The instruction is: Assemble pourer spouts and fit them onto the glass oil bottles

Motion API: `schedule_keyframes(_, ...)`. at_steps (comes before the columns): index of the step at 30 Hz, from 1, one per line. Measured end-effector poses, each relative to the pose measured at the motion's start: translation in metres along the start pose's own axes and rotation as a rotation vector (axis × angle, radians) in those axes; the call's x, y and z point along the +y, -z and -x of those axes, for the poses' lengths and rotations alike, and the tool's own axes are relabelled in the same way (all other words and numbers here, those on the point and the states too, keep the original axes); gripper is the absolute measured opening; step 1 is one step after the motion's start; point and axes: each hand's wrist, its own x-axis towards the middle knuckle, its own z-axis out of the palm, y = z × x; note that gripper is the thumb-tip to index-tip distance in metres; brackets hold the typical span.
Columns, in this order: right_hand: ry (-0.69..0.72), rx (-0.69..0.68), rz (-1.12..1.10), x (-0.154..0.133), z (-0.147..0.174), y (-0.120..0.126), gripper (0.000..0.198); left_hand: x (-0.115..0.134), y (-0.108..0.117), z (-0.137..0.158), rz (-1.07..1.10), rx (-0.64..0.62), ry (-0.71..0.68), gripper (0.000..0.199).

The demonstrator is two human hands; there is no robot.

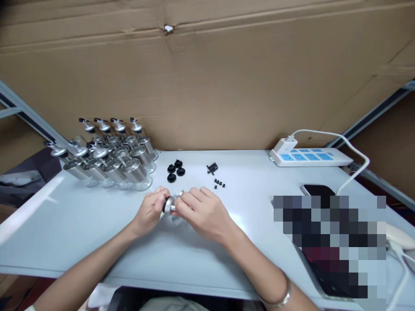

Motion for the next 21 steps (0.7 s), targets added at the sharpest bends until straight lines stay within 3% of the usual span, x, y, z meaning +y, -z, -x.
schedule_keyframes(6, -0.061, -0.027, -0.051, 0.0048, -0.0002, 0.0022, 0.032, -0.0006, 0.0062, -0.0023, 0.146, -0.057, 0.064, 0.032)
schedule_keyframes(14, -0.451, -0.218, -0.565, 0.0033, -0.0006, 0.0080, 0.045, -0.0006, 0.0049, -0.0025, 0.165, -0.077, 0.067, 0.030)
schedule_keyframes(21, -0.759, -0.299, -0.785, 0.0008, -0.0048, 0.0077, 0.051, -0.0048, 0.0075, -0.0017, 0.006, -0.018, -0.064, 0.029)
